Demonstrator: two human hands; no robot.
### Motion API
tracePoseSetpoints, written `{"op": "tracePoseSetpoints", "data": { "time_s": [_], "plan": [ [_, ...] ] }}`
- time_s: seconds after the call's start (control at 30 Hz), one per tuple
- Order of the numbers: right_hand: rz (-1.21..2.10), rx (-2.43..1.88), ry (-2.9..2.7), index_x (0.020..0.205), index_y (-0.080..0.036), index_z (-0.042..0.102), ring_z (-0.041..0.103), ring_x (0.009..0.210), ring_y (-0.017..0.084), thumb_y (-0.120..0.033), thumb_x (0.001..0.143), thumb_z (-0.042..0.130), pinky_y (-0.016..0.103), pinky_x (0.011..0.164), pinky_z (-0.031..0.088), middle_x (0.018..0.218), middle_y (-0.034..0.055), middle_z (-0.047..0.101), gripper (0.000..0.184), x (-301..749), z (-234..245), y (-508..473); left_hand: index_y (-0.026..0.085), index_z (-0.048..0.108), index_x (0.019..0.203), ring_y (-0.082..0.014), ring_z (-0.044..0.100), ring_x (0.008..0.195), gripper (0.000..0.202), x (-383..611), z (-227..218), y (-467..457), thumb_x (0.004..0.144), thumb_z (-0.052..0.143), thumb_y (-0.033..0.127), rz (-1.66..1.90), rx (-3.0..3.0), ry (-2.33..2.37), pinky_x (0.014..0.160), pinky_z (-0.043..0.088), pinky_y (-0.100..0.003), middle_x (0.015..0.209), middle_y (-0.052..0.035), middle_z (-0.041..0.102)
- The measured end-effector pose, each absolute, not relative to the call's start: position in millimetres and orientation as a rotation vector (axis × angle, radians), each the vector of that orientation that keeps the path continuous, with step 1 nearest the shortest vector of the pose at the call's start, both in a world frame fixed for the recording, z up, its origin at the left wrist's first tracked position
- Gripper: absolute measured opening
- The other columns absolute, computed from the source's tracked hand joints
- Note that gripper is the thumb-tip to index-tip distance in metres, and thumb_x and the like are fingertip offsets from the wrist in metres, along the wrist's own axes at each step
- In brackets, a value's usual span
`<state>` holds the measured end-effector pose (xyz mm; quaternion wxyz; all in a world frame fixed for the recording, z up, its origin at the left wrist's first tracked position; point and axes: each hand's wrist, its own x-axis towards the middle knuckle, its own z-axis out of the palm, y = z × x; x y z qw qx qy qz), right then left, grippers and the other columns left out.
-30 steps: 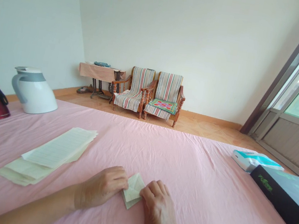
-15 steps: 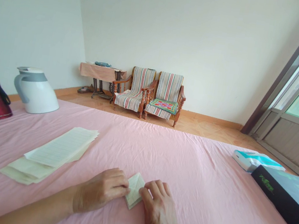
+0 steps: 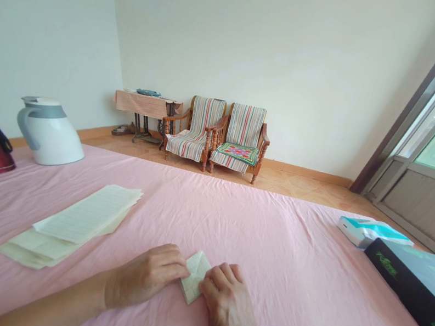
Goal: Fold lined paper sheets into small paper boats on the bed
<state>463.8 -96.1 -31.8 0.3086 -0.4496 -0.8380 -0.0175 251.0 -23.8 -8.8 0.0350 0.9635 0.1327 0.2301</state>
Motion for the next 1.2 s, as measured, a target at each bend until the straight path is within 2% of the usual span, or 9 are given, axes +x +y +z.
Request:
{"op": "tracePoseSetpoints", "data": {
  "time_s": [0.17, 0.33, 0.6, 0.9, 1.03, 1.2],
  "plan": [
    [-0.047, -1.199, -2.182, 0.080, -0.019, 0.061, 0.049, 0.074, 0.018, -0.014, 0.094, 0.043, 0.033, 0.069, 0.032, 0.076, 0.0027, 0.058, 0.024, 463, -33, -94, 0.014, 0.060, 0.089, -0.0165, 0.053, 0.078, 0.022, 252, -10, -25, 0.099, 0.040, 0.016, 0.745, 2.866, 0.475, 0.071, 0.043, -0.027, 0.081, -0.0049, 0.060],
    [-0.029, -1.217, -2.154, 0.078, -0.019, 0.062, 0.049, 0.073, 0.018, -0.012, 0.093, 0.046, 0.033, 0.069, 0.033, 0.074, 0.0023, 0.058, 0.022, 463, -32, -96, 0.015, 0.060, 0.083, -0.0158, 0.052, 0.078, 0.025, 251, -11, -23, 0.098, 0.041, 0.014, 0.720, 2.955, 0.384, 0.074, 0.041, -0.028, 0.082, -0.0042, 0.061],
    [-0.014, -1.244, -2.153, 0.079, -0.020, 0.064, 0.051, 0.074, 0.018, -0.012, 0.090, 0.051, 0.032, 0.070, 0.033, 0.074, 0.0019, 0.059, 0.020, 464, -30, -97, 0.015, 0.061, 0.085, -0.0159, 0.053, 0.079, 0.020, 250, -9, -24, 0.096, 0.045, 0.011, 0.697, 3.080, 0.317, 0.073, 0.041, -0.029, 0.086, -0.0047, 0.062],
    [-0.010, -1.240, -2.150, 0.081, -0.021, 0.065, 0.051, 0.075, 0.018, -0.012, 0.090, 0.049, 0.033, 0.070, 0.034, 0.073, 0.0022, 0.060, 0.020, 462, -27, -99, 0.015, 0.058, 0.084, -0.0165, 0.052, 0.077, 0.022, 249, -1, -26, 0.097, 0.041, 0.012, 0.563, 3.157, 0.284, 0.072, 0.041, -0.029, 0.082, -0.0048, 0.061],
    [-0.026, -1.213, -2.146, 0.081, -0.020, 0.064, 0.052, 0.075, 0.019, -0.009, 0.088, 0.047, 0.034, 0.070, 0.035, 0.074, 0.0028, 0.061, 0.021, 461, -28, -102, 0.016, 0.057, 0.091, -0.0176, 0.051, 0.073, 0.020, 249, 2, -34, 0.096, 0.038, 0.011, 0.496, 3.172, 0.347, 0.071, 0.041, -0.031, 0.079, -0.0047, 0.058],
    [-0.023, -1.200, -2.092, 0.076, -0.019, 0.061, 0.054, 0.076, 0.020, -0.003, 0.083, 0.040, 0.035, 0.070, 0.036, 0.075, 0.0043, 0.063, 0.026, 462, -29, -107, 0.016, 0.057, 0.101, -0.0211, 0.052, 0.080, 0.014, 250, 6, -43, 0.090, 0.048, 0.017, 0.422, 3.158, 0.444, 0.075, 0.040, -0.035, 0.084, -0.0056, 0.058]
  ]
}}
